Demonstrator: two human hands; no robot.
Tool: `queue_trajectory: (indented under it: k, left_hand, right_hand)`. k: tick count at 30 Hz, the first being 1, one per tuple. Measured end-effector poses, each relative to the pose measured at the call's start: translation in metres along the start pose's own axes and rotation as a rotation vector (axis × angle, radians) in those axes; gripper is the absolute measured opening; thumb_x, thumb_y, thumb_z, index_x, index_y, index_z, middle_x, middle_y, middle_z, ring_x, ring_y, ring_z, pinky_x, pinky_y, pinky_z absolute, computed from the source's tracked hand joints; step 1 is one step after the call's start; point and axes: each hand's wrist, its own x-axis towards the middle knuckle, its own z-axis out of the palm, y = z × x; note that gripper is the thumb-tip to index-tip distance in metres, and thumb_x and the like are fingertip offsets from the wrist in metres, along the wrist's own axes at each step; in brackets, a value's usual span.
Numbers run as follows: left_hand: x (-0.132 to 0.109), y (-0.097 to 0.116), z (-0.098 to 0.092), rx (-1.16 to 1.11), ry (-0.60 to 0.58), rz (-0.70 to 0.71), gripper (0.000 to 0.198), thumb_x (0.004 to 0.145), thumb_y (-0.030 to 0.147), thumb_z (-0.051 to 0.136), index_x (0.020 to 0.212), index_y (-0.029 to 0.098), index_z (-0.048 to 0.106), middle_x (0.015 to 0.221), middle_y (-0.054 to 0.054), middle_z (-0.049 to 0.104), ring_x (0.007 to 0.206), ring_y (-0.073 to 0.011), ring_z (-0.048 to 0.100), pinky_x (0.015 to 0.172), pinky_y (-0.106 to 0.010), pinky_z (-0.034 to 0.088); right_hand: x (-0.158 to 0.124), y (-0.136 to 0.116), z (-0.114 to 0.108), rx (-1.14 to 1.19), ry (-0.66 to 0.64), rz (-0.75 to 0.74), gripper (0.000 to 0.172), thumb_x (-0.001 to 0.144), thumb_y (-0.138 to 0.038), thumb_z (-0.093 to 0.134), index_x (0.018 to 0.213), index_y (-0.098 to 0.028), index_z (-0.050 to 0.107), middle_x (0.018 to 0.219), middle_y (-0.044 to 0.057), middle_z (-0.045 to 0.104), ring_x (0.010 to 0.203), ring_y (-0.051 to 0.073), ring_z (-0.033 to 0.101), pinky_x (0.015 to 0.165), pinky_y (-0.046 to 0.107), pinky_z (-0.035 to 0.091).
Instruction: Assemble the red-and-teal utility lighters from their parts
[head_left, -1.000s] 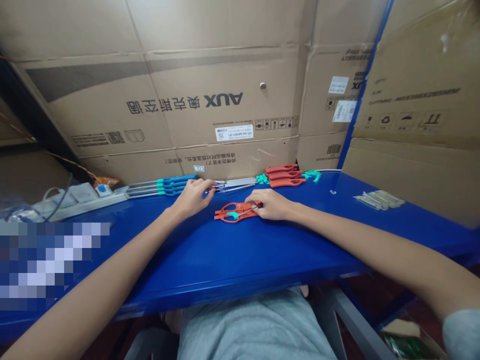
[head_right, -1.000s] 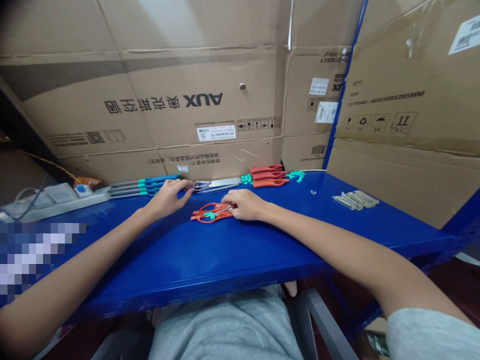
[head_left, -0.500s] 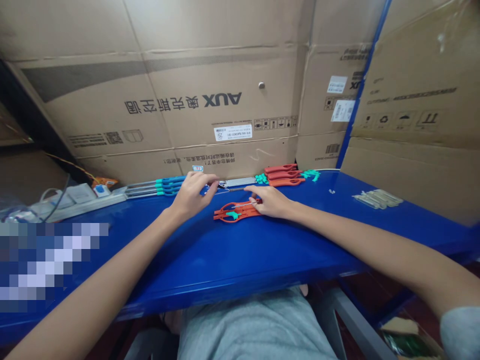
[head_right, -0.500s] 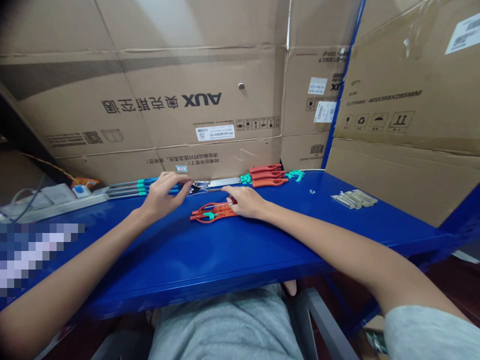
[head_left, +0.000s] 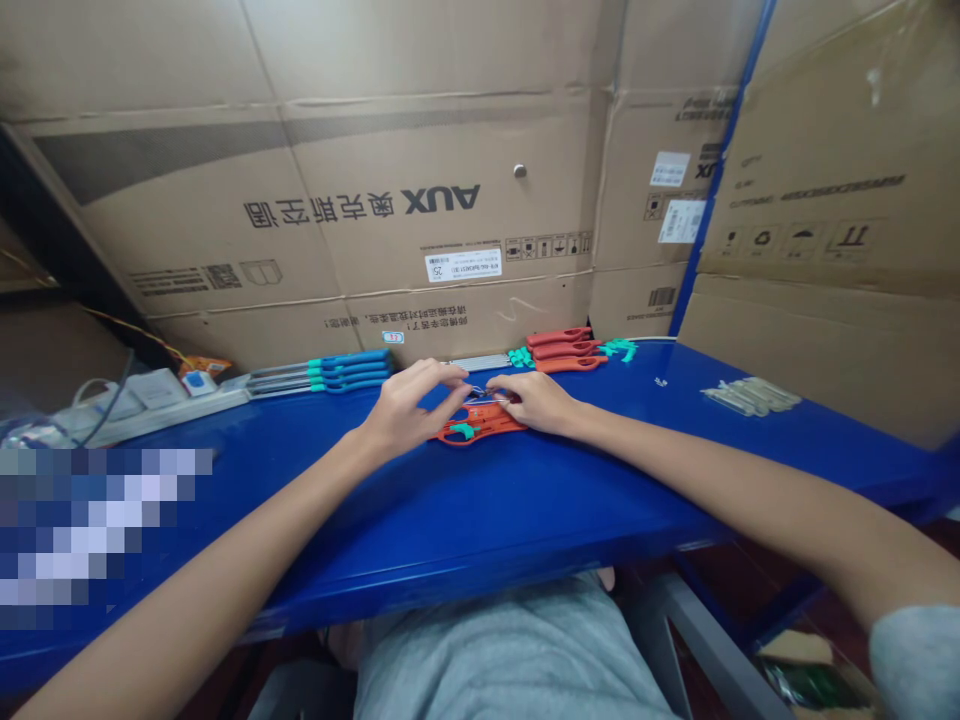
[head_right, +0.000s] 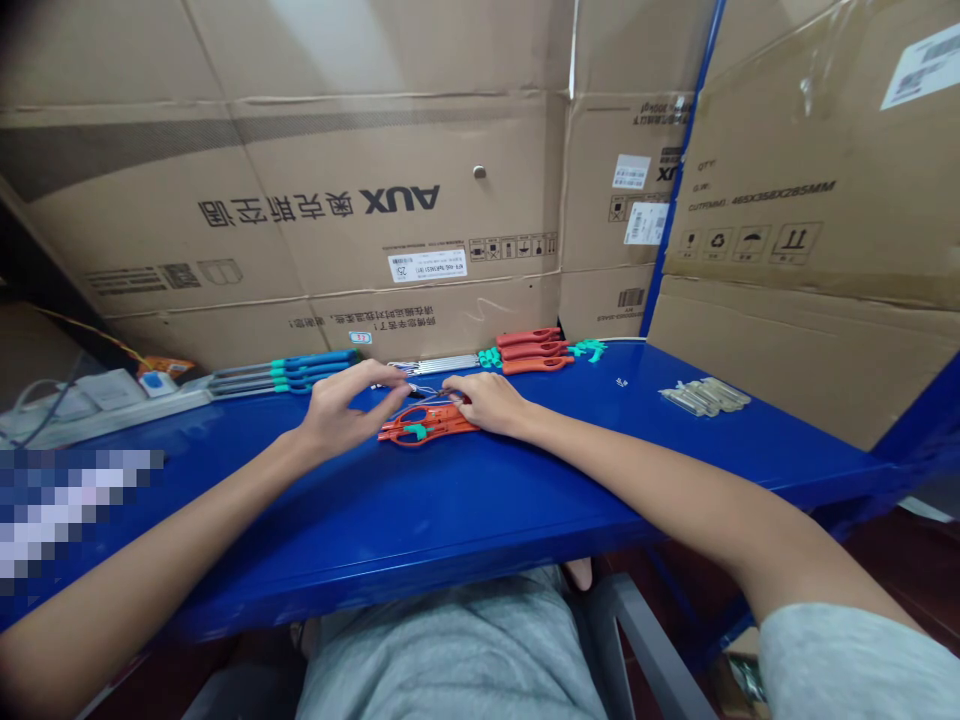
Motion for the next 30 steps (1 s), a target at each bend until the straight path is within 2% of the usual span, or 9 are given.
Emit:
queue_trajectory:
  k: [8,14,18,23,26,30]
  left_hand:
    - [-0.004,-0.011,-0.01,-0.006,0.001,-0.133,0.02,0.094,0.022,0.044,0.099,0.017,0.062,0.084,-0.005,0.07,0.078,-0.0156,0.066,0.074,-0.03,0.052]
    - [-0.011,-0.026,-0.005,0.071,-0.08,-0.183,0.018,0.093,0.023,0.047,0.101,0.017,0.062,0.087,-0.005,0.07,0.08,-0.0167,0.065,0.075,-0.031,0.052]
    - [-0.015,-0.029,0.0,0.073,-0.2,-0.129,0.019,0.092,0.024,0.051,0.106,0.017,0.063,0.093,-0.008,0.07,0.085,-0.0188,0.064,0.077,-0.033,0.052]
    - [-0.016,-0.021,0.008,0.047,-0.36,-0.05,0.025,0.092,0.03,0.053,0.113,0.018,0.061,0.1,-0.011,0.068,0.092,-0.0223,0.061,0.081,-0.038,0.051]
    - [-0.014,-0.015,0.011,0.006,-0.367,-0.011,0.025,0.092,0.031,0.054,0.113,0.017,0.061,0.1,-0.011,0.068,0.093,-0.0226,0.06,0.083,-0.039,0.049]
    - [-0.012,-0.012,0.012,-0.006,-0.301,0.048,0.022,0.092,0.026,0.054,0.111,0.016,0.06,0.101,-0.011,0.069,0.095,-0.0223,0.059,0.083,-0.038,0.049]
  right_hand:
    - [0.0,0.003,-0.001,0.015,0.089,-0.062,0.023,0.087,-0.011,0.053,0.103,-0.016,0.069,0.097,0.007,0.073,0.083,0.017,0.066,0.075,0.027,0.047]
    - [-0.002,0.002,0.0,0.029,0.186,-0.151,0.023,0.089,-0.015,0.052,0.105,-0.016,0.068,0.1,0.008,0.073,0.088,0.018,0.067,0.079,0.029,0.051]
    - [-0.003,-0.001,-0.001,0.058,0.231,-0.266,0.024,0.09,-0.016,0.05,0.108,-0.015,0.067,0.099,0.009,0.073,0.087,0.017,0.068,0.078,0.029,0.053]
    - [-0.004,-0.006,-0.003,0.041,0.261,-0.407,0.025,0.091,-0.017,0.049,0.11,-0.013,0.066,0.093,0.01,0.073,0.08,0.017,0.068,0.072,0.028,0.053]
    - [-0.005,-0.009,-0.004,0.009,0.269,-0.45,0.027,0.094,-0.019,0.046,0.113,-0.013,0.065,0.086,0.009,0.072,0.073,0.016,0.065,0.064,0.026,0.051]
    - [-0.005,-0.014,-0.005,-0.001,0.316,-0.491,0.027,0.096,-0.02,0.045,0.115,-0.015,0.063,0.082,0.007,0.069,0.068,0.013,0.062,0.061,0.023,0.048]
